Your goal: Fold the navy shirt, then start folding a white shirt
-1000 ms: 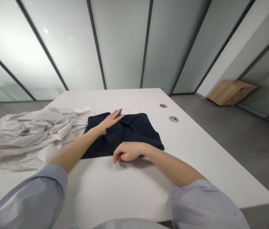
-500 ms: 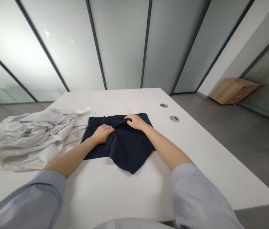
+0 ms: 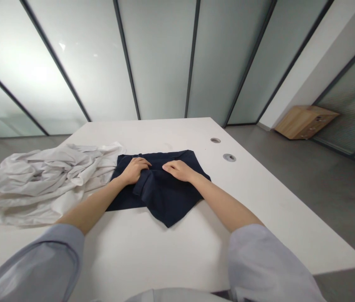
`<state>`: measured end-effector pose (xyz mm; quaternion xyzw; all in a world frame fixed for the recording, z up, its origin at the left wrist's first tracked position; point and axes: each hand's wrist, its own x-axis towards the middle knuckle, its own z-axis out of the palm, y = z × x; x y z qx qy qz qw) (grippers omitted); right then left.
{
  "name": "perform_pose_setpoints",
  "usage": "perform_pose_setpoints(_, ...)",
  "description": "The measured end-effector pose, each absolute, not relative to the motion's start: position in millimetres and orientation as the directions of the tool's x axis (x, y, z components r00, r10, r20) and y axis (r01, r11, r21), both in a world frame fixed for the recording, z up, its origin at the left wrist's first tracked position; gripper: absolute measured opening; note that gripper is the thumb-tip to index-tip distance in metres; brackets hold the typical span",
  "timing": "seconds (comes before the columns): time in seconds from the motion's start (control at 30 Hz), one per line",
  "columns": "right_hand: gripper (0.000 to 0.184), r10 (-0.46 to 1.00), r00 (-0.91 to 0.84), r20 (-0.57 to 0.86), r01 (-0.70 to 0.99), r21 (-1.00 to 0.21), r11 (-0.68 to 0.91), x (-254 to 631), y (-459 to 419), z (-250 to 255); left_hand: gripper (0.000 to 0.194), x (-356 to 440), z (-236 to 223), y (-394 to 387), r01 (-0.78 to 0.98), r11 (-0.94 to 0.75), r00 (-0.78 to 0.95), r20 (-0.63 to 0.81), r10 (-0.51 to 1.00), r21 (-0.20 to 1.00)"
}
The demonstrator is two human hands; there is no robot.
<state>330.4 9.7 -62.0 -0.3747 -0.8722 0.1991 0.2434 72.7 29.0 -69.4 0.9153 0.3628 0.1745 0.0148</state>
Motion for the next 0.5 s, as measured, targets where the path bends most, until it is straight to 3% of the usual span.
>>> perform_pose_setpoints(0.13, 0.057, 0.688, -0.603, 0.404, 0.421, -0.571, 0.705, 355.5, -23.5, -53.0, 0.022, 82.1, -63.0, 48.4, 0.601, -0.65, 0.623, 0.238, 0.746, 0.465)
perform_pose_setpoints(0.23, 0.079, 0.611, -0.712, 0.345, 0.44, -0.46, 0.772, 367.6, -50.8, -54.8, 0.028, 90.9, -57.4, 68.0, 0.55, -0.519, 0.579, 0.149, 0.802, 0.655)
perform_pose_setpoints(0.3, 0.091, 0.594, -0.764, 0.253, 0.497, -0.356, 0.791, 369.7, -67.7, -59.9, 0.026, 96.7, -54.4, 80.4, 0.535, -0.471, 0.576, 0.105, 0.811, 0.701)
perform_pose_setpoints(0.33, 0.088, 0.6, -0.771, 0.211, 0.53, -0.309, 0.79, 369.2, -74.8, -63.0, 0.024, 99.4, -53.4, 85.7, 0.539, -0.461, 0.578, 0.088, 0.811, 0.705)
perform_pose_setpoints(0.4, 0.062, 0.633, -0.757, 0.164, 0.588, -0.252, 0.769, 366.7, -83.6, -68.9, 0.023, 104.4, -52.6, 94.2, 0.58, -0.435, 0.563, 0.047, 0.825, 0.689)
perform_pose_setpoints(0.47, 0.033, 0.659, -0.732, 0.172, 0.607, -0.274, 0.746, 365.1, -83.1, -72.5, 0.026, 108.7, -52.9, 100.0, 0.639, -0.401, 0.525, 0.008, 0.851, 0.656)
perform_pose_setpoints(0.5, 0.03, 0.674, -0.714, 0.191, 0.605, -0.316, 0.731, 365.6, -78.9, -72.9, 0.027, 110.7, -53.1, 102.1, 0.67, -0.384, 0.504, -0.009, 0.864, 0.635)
